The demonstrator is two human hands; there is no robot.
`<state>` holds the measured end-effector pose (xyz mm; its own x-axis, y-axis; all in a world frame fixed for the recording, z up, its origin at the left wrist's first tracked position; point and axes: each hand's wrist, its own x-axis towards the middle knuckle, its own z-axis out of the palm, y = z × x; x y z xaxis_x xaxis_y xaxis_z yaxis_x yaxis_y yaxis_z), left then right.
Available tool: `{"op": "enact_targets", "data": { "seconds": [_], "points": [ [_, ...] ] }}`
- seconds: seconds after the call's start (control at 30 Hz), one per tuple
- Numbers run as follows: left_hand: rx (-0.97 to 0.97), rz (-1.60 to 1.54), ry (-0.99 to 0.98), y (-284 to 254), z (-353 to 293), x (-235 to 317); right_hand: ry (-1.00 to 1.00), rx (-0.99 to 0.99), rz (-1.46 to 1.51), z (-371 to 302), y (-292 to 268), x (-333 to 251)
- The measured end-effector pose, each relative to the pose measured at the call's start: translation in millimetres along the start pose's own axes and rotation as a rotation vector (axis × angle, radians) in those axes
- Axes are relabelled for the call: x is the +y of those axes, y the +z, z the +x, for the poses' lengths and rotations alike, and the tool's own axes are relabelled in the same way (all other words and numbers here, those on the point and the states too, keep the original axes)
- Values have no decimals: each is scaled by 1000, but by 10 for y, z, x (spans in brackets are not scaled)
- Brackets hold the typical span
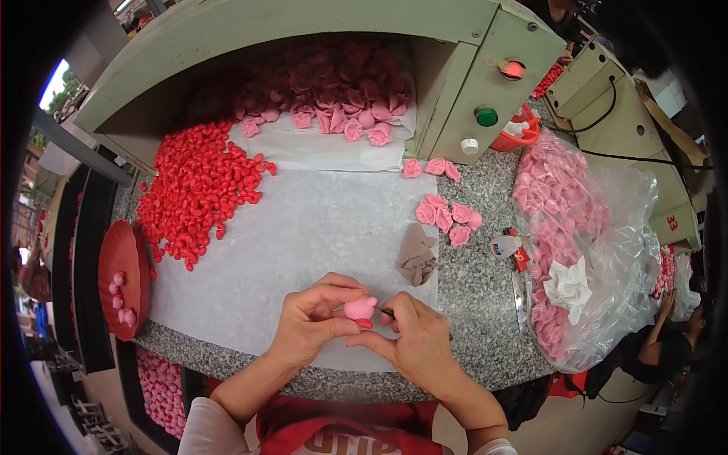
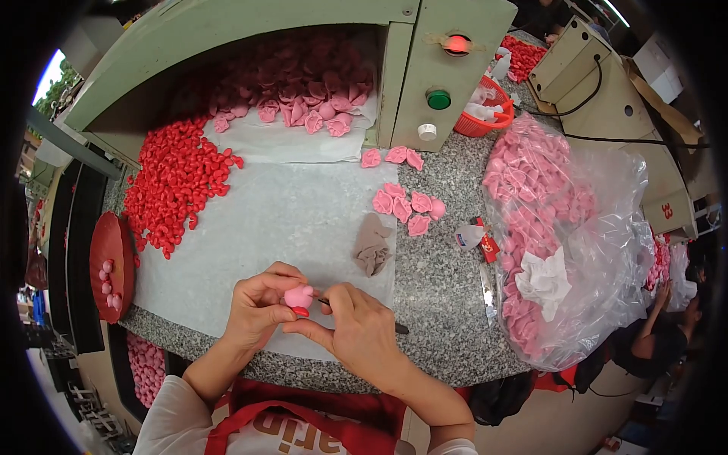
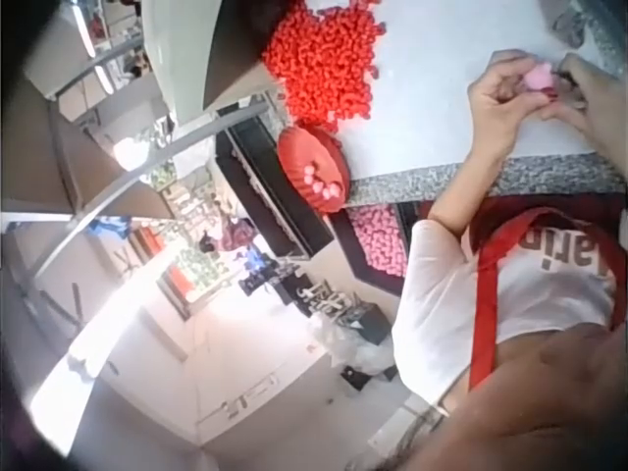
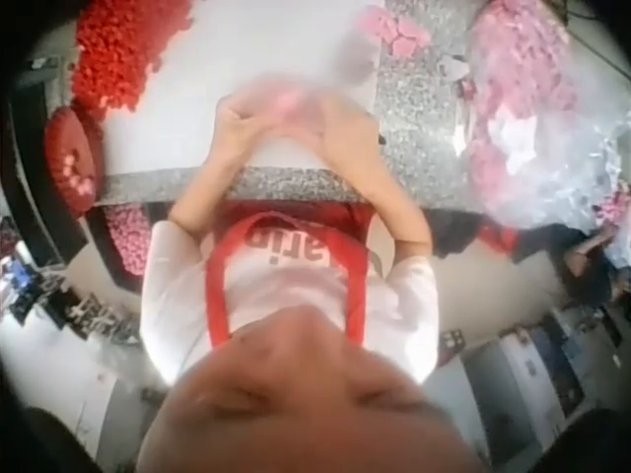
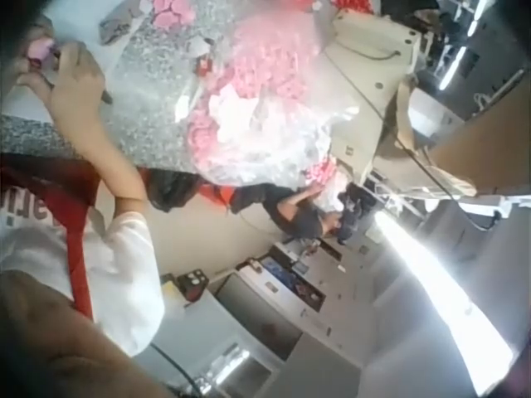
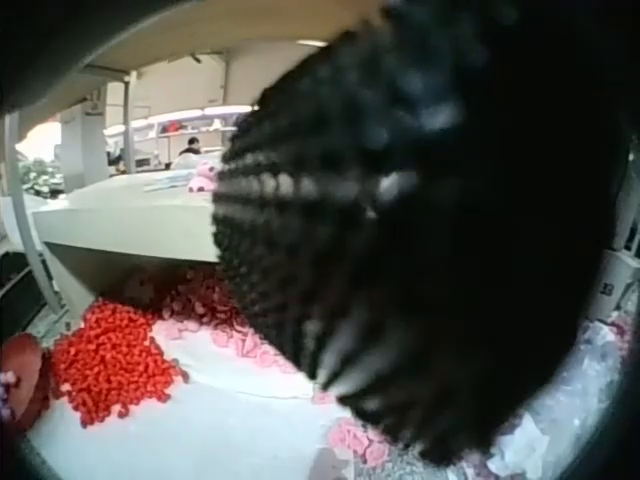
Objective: Assemble small pink toy components by applying glue and attaching parts at a factory workbench.
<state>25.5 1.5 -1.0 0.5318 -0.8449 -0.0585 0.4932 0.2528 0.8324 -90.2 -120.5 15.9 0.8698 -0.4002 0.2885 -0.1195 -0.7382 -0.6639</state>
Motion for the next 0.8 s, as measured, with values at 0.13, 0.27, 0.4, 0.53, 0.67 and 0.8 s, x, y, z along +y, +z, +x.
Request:
{"op": "enact_targets", "data": {
  "seconds": [0.13, 0.27, 0.4, 0.53, 0.67, 0.8],
  "points": [
    [0, 0, 5, -12, -3, -15, 5, 11, 7, 13, -20, -11],
    [-3, 4, 4, -18, -5, -4, -2, -9, 2, 5, -5, -7],
    [-4, 8, 12, -22, -2, -10, 3, 12, 43, 19, -14, -7],
    [2, 4, 2, -3, 5, -2, -4, -17, 11, 10, -12, -2],
    [11, 4, 5, 5, 2, -1, 4, 1, 40, 22, -17, -2],
    [10, 5, -3, 4, 3, -9, 23, -17, 24, 15, -28, 4]
  ]
}}
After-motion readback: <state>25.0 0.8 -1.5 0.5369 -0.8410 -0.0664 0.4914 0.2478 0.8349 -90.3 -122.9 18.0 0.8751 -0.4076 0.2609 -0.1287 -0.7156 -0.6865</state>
